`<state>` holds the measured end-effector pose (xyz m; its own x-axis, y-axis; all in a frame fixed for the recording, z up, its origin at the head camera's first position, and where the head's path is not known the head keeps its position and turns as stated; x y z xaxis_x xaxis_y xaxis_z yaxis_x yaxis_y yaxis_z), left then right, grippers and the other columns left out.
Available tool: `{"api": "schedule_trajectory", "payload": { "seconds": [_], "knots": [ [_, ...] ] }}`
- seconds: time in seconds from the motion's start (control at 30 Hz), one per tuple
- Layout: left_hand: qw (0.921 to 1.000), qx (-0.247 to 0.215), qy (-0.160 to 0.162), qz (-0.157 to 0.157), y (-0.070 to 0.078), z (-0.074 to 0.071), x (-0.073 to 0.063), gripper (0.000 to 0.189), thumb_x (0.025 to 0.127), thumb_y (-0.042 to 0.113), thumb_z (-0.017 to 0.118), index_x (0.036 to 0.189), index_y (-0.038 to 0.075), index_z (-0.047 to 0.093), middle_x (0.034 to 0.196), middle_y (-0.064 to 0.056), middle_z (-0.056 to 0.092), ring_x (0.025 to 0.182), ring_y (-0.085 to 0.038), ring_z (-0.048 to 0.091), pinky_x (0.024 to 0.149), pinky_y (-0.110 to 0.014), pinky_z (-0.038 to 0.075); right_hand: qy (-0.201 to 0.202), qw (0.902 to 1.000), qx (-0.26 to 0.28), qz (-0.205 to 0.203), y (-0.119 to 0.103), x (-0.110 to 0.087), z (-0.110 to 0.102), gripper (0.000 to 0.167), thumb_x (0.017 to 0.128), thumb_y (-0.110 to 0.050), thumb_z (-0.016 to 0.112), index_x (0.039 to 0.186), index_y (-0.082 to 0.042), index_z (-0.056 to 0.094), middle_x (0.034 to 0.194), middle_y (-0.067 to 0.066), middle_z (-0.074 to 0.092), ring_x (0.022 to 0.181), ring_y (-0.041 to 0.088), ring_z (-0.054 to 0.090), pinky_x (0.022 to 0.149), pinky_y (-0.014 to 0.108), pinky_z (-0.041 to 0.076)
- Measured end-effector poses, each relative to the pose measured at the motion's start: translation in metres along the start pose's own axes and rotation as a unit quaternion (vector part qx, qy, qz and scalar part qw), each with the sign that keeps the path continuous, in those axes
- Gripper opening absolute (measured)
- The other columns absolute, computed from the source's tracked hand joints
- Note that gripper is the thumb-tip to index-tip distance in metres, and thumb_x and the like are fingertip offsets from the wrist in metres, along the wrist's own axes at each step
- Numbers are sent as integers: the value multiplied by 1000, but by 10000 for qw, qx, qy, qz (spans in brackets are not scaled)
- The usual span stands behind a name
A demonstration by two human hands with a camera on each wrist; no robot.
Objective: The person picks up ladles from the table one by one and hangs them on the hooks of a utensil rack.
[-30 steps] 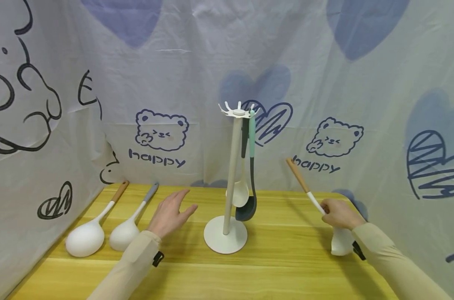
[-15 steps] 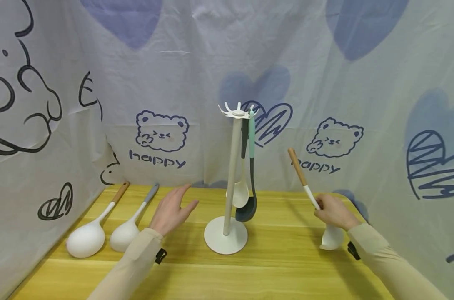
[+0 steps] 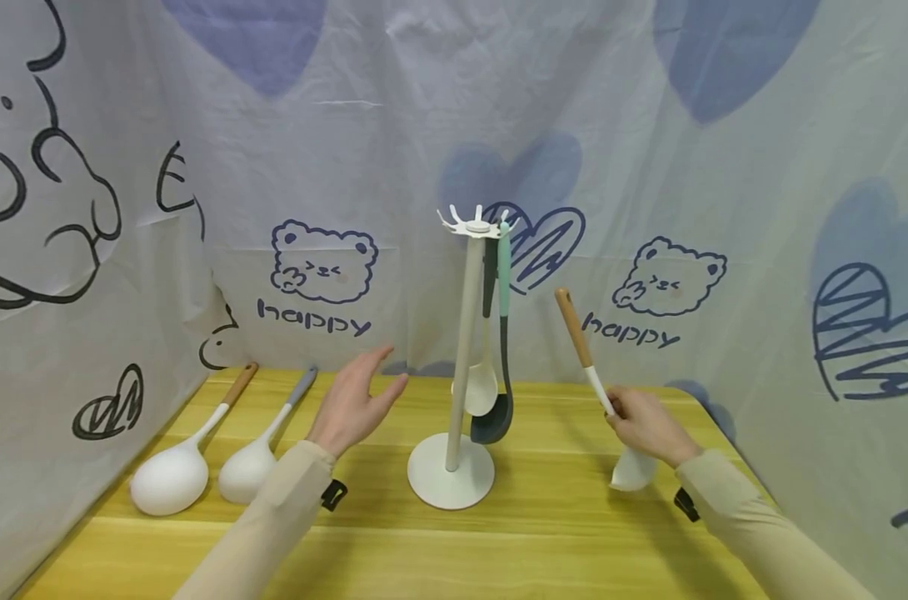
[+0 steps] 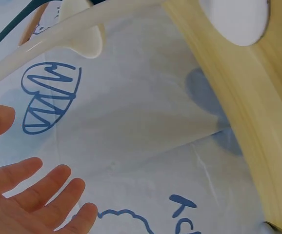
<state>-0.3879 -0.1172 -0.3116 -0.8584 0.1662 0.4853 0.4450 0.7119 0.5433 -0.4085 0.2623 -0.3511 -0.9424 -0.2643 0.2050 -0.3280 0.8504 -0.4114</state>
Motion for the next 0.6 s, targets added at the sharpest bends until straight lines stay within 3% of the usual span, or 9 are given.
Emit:
{"api": "schedule_trajectory", "payload": {
  "seconds": [0.6],
  "knots": [
    [9978, -446, 261, 411, 39, -24, 25, 54, 98, 33, 60, 143, 8, 46, 140, -16, 54, 129, -34, 51, 110, -52, 42, 393, 9981, 460, -113, -30, -1, 2, 9, 99, -3, 50, 104, -1, 57, 82, 7, 60, 69, 18, 52, 59, 30, 48]
  ]
}}
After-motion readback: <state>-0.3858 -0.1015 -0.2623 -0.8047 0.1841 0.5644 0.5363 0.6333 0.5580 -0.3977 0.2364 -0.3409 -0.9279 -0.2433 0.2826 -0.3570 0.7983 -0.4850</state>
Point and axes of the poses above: each hand's wrist, its own x-axis towards the middle knuckle, its own z-axis out of the palm, y = z × x, the point moved 10 cm from there along x, towards the middle knuckle
